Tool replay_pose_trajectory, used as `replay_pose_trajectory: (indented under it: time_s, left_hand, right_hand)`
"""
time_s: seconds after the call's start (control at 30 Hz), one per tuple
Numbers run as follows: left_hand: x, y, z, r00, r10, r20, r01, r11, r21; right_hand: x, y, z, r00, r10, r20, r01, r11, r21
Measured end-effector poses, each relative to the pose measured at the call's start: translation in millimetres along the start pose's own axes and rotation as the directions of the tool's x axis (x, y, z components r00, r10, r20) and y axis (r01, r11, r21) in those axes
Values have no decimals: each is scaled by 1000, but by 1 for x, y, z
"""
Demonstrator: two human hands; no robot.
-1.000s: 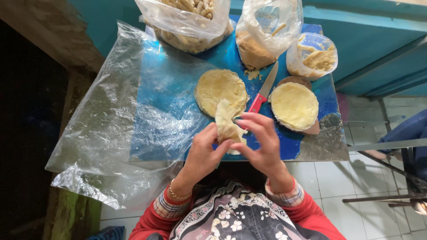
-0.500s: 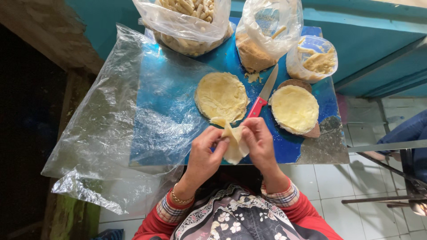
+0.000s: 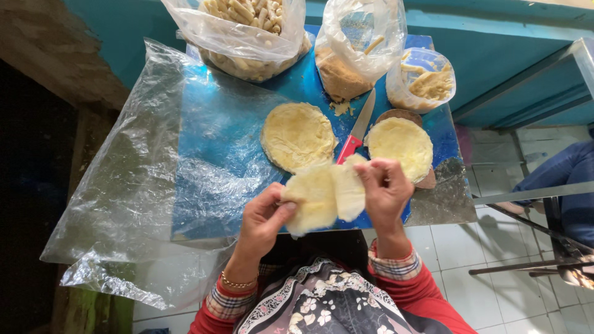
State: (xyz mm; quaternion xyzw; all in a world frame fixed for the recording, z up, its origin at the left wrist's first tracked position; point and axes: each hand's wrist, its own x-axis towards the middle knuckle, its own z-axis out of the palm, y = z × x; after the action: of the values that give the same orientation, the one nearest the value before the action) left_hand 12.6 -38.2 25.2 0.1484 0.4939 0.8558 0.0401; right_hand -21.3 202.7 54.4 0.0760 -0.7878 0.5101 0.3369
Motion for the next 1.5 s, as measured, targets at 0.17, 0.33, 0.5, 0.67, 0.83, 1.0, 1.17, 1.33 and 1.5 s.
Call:
replay_pose_trajectory:
  time_s: [0.17, 0.33, 0.5, 0.67, 0.83, 1.0, 1.17, 1.33, 1.5]
  left_hand:
    - [-6, -6, -23, 998, 58, -36, -62, 992, -109]
    - [-9, -19, -31, 985, -17, -170, -30, 962, -272]
    - [-13, -25, -39, 988, -18, -156, -25, 963, -269]
    - [-16, -32, -43, 980, -41, -196, -21, 952, -305]
    - [-19, -36, -45, 980, -29, -195, -33, 952, -306]
    - [-19, -35, -45, 983, -22, -183, -35, 952, -303]
    - [-17, -36, -43, 984, -13, -179, -36, 963, -268]
    - [-16, -37, -37, 985, -16, -171, -28, 968, -250]
    - [-11, -30, -15, 989, -69, -135, 34, 969, -247]
  right_hand:
    - [29, 7, -23, 999, -8, -47, 3, 994, -111]
    - [57, 3, -41, 999, 31, -32, -37, 980, -195]
    - [83, -9, -54, 980, 127, 151, -78, 953, -294]
    - [101, 1, -71, 936, 240, 259, -252, 968, 14]
    - [102, 54, -68, 922, 317, 221, -303, 948, -95]
    - [88, 96, -72, 958, 273, 84, -216, 886, -411]
    - [87, 109, -81, 969, 233, 77, -186, 902, -389]
    - [84, 102, -85, 975, 197, 103, -121, 860, -496]
    - [77, 64, -83, 981, -70, 180, 186, 596, -781]
